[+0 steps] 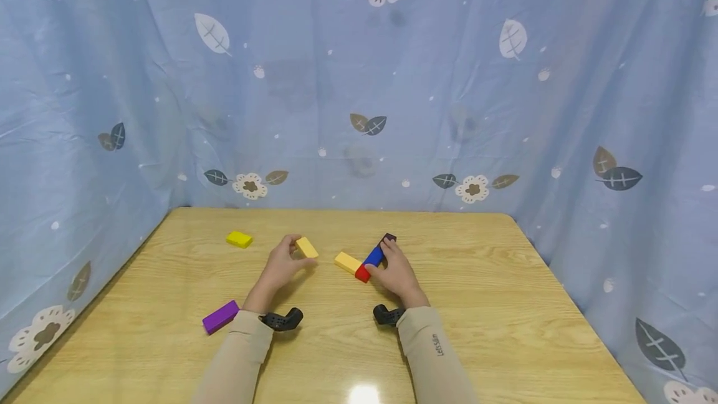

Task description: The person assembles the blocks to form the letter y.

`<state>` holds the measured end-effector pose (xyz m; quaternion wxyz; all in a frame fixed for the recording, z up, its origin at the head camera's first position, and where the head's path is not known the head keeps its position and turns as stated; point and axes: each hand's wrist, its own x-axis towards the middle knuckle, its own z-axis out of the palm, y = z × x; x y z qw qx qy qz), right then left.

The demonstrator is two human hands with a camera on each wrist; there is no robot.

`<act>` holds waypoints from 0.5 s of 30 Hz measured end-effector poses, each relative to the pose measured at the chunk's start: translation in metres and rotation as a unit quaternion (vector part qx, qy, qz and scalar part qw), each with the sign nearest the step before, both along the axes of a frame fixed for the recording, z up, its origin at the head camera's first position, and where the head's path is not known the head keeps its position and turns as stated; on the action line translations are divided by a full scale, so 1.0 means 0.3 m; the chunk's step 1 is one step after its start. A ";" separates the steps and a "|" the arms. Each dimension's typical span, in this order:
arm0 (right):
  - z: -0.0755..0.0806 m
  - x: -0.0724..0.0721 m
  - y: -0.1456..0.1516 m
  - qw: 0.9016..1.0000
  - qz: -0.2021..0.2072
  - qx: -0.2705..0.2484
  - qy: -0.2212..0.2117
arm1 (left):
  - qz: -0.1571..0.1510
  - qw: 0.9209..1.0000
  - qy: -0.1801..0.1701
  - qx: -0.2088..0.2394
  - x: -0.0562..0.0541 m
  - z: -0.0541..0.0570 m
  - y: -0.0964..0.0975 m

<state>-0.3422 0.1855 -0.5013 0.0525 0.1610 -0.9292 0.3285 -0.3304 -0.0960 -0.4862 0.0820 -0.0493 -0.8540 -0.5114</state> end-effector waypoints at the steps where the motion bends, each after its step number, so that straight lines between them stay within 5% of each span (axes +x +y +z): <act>1: -0.003 0.002 -0.002 1.000 0.000 -0.002 0.003 | -0.001 1.000 0.000 0.001 -0.003 -0.003 0.008; 15: 0.001 0.000 -0.004 1.000 -0.011 0.002 -0.004 | 0.022 0.999 -0.003 0.023 -0.057 -0.037 0.138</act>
